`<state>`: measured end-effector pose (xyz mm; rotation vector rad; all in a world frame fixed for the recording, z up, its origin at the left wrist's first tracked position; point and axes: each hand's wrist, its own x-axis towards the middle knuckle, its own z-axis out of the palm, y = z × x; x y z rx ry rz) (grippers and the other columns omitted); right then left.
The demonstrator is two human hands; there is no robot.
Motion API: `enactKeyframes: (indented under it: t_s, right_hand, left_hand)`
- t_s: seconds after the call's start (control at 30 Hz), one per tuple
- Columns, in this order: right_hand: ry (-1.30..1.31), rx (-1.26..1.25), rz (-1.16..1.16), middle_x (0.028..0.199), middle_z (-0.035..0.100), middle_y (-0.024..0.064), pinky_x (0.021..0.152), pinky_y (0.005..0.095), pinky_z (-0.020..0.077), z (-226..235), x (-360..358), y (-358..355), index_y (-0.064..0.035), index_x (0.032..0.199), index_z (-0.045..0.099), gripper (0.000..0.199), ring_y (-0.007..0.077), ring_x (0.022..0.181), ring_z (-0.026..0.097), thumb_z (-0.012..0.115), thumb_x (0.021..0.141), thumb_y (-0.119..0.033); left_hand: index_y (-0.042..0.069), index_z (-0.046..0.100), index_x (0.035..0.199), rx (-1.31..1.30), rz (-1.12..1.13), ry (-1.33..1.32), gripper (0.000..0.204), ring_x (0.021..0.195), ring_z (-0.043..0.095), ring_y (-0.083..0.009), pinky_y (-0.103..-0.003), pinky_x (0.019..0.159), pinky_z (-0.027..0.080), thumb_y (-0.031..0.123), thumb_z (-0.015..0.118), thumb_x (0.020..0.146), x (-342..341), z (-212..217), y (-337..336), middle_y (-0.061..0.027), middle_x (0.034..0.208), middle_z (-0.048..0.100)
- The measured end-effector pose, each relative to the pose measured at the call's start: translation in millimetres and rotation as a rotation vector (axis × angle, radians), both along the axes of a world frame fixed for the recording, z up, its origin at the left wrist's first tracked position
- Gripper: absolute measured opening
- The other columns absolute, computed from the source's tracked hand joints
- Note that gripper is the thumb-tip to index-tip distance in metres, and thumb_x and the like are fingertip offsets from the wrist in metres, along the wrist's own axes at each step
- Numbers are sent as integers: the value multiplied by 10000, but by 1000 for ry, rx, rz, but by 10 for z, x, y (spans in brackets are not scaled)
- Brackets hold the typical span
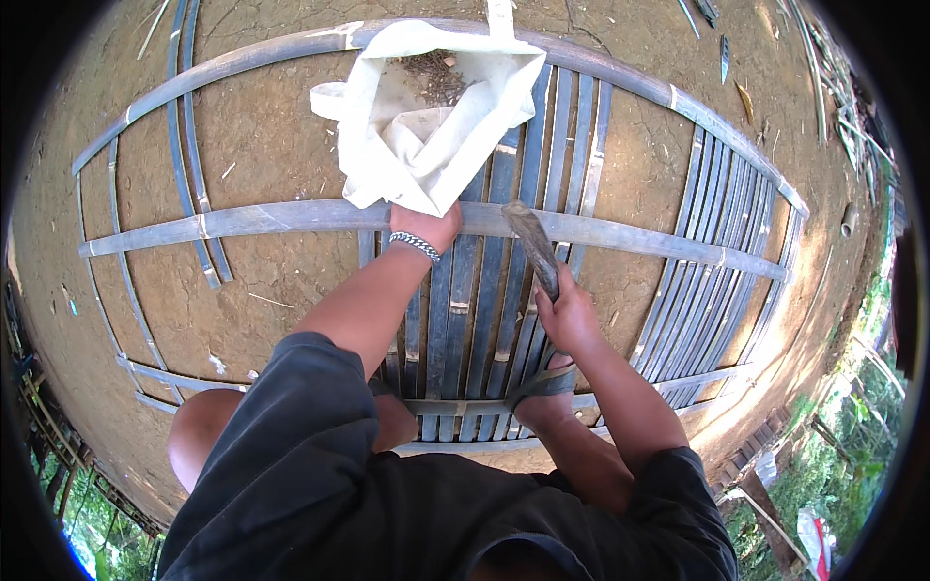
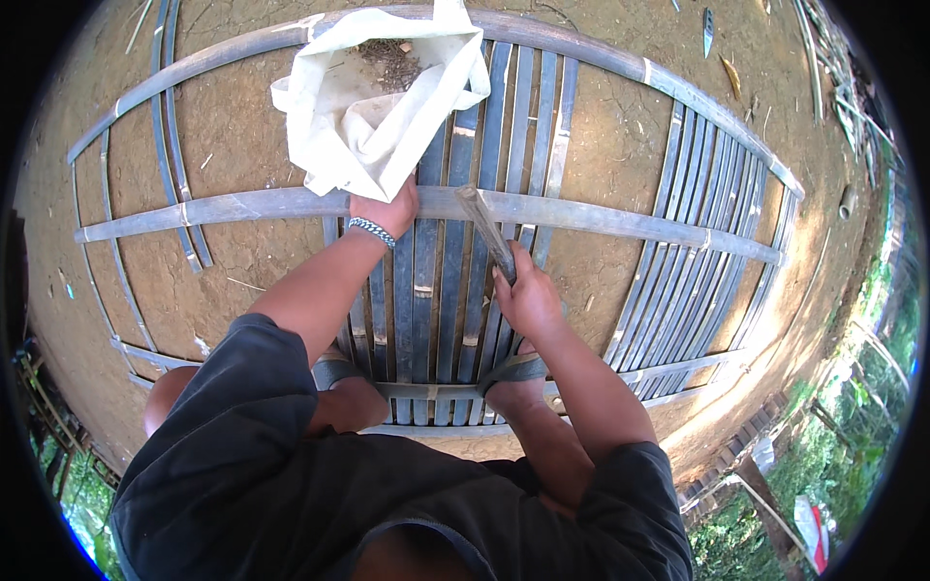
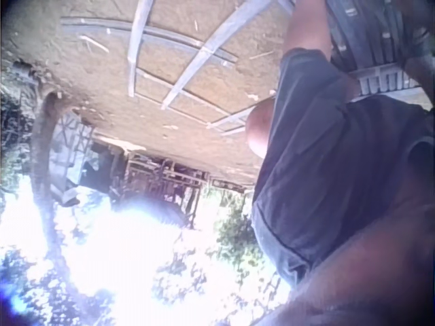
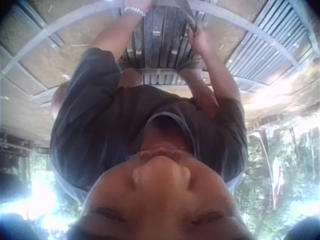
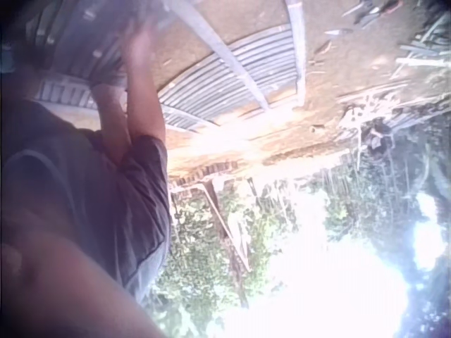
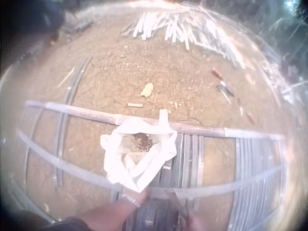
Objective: The person is building a bamboo structure by hand, using a small axe to trim and shape bamboo strips and periodically reaching into a white bag for small items to apply to the bamboo.
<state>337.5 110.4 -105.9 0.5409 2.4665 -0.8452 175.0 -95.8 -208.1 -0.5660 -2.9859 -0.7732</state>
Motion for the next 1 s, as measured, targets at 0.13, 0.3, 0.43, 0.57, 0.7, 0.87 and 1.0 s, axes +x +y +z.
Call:
enactKeyframes:
  t_s: [0.13, 0.3, 0.43, 0.57, 0.7, 0.87, 1.0]
  right_hand:
    - [238, -81, -127, 1091, 688, 257, 917, 453, 516, 300, -101, -98, 1, 1262, 594, 400, 461, 1065, 647, 697, 959, -240]
    - [356, -94, 17, 991, 697, 271, 778, 525, 559, -268, 216, 13, -37, 1369, 498, 480, 494, 890, 682, 670, 955, -208]
    - [120, -95, -16, 1003, 694, 272, 786, 523, 557, 109, -61, -105, -58, 1372, 513, 475, 493, 913, 677, 666, 944, -195]
    - [368, -130, 37, 985, 695, 268, 777, 537, 547, -119, 116, -8, -73, 1336, 532, 435, 496, 914, 675, 662, 939, -195]
    - [-10, -12, 38, 978, 693, 283, 784, 550, 545, -60, -80, -62, -72, 1345, 501, 452, 502, 913, 673, 666, 941, -187]
    - [458, -51, 49, 974, 686, 304, 806, 561, 541, -84, 87, -55, -75, 1365, 479, 452, 512, 914, 664, 634, 960, -202]
    - [-147, 62, 76, 956, 686, 305, 819, 549, 540, -19, -143, -3, -64, 1399, 474, 487, 513, 910, 665, 635, 959, -198]
  left_hand:
    - [86, 679, 1239, -84, 0, -136, 376, 1110, 651, -412, -559, 988, 487, 203, 562, 901, -31, -17, -8, -194, 1163, 706]
    - [81, 682, 1232, -117, -8, -156, 378, 1097, 659, -407, -547, 976, 499, 212, 560, 899, -22, -36, 31, -194, 1154, 709]
    - [82, 684, 1229, -118, 30, -36, 380, 1105, 653, -407, -540, 985, 494, 221, 551, 902, -26, -42, 17, -193, 1157, 707]
    - [79, 683, 1231, -86, 24, -160, 382, 1128, 642, -406, -533, 1010, 479, 215, 547, 901, -10, 5, 37, -194, 1175, 702]
    - [73, 684, 1226, -82, 30, -93, 380, 1130, 642, -404, -536, 1011, 475, 209, 546, 900, -11, 50, 12, -197, 1173, 702]
    - [66, 679, 1222, -119, 9, -136, 366, 1129, 637, -415, -545, 1006, 474, 199, 553, 905, -12, 0, 21, -207, 1185, 692]
    - [56, 657, 1235, -99, -6, -269, 339, 1155, 614, -442, -554, 1016, 464, 185, 555, 938, -37, 53, 34, -225, 1226, 667]
